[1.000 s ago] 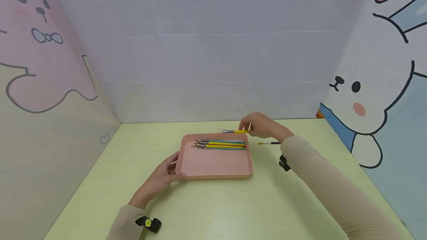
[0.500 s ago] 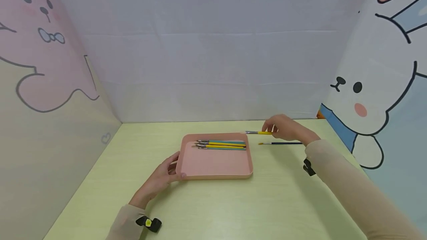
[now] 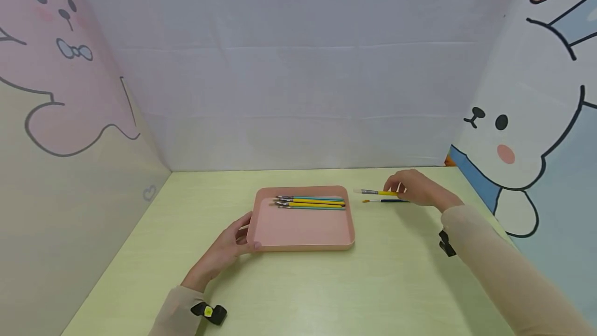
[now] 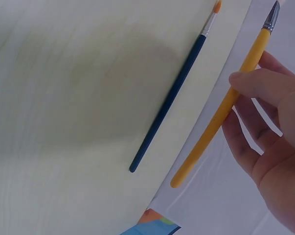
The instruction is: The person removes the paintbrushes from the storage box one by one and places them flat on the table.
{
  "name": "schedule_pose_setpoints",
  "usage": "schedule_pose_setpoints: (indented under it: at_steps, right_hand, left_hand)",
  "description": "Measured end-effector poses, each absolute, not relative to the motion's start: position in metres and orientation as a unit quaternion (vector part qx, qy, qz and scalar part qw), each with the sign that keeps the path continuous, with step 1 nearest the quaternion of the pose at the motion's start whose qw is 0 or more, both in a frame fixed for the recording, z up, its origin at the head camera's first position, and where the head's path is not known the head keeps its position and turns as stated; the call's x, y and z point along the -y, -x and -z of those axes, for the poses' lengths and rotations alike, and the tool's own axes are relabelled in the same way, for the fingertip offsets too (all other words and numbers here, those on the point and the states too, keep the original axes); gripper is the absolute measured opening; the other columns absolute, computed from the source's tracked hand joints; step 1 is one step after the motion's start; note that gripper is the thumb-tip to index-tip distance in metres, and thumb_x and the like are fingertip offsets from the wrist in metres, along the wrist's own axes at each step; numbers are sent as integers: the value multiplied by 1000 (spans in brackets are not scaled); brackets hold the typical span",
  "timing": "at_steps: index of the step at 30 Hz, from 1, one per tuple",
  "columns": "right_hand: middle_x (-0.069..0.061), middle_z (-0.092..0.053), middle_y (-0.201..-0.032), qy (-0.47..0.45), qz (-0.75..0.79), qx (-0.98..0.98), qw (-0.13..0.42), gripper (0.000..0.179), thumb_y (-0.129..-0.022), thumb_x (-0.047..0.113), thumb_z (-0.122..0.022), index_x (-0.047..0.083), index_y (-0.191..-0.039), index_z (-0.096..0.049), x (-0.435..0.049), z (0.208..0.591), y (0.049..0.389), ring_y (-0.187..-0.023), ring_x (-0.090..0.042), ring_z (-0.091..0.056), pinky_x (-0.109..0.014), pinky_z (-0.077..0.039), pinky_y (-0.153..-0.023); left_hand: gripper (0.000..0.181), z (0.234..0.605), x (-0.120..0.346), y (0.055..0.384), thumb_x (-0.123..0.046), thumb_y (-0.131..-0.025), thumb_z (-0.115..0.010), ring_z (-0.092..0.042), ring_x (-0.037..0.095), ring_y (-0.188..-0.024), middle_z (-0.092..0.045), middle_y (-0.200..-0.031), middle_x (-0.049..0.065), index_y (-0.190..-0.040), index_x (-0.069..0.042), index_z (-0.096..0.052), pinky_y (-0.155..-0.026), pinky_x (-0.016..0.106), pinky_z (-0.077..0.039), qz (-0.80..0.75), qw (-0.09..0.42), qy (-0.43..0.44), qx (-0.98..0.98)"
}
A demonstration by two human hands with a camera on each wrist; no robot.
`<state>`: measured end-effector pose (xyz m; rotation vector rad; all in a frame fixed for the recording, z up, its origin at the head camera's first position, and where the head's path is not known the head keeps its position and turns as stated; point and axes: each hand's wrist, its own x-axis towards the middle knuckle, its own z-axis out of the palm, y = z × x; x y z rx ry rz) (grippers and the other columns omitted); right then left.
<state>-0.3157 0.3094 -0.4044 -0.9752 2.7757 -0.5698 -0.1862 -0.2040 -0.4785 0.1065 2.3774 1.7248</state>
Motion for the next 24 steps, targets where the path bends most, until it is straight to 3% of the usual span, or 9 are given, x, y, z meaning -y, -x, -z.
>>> schedule_pose_setpoints:
  at_steps: [24]
  right_hand:
    - [-5, -74, -104, 320, 192, -926, 54, 28, -89, -13, -75, 9, -105, -79, -325, 451, 318, -91, -24, -68, -44, -61, -80]
  left_hand:
    - [93, 474, 201, 183, -17, -93, -85, -55, 37, -141, -46, -163, 15, -168, -14, -31, -114, 51, -50, -576, 94, -38, -811]
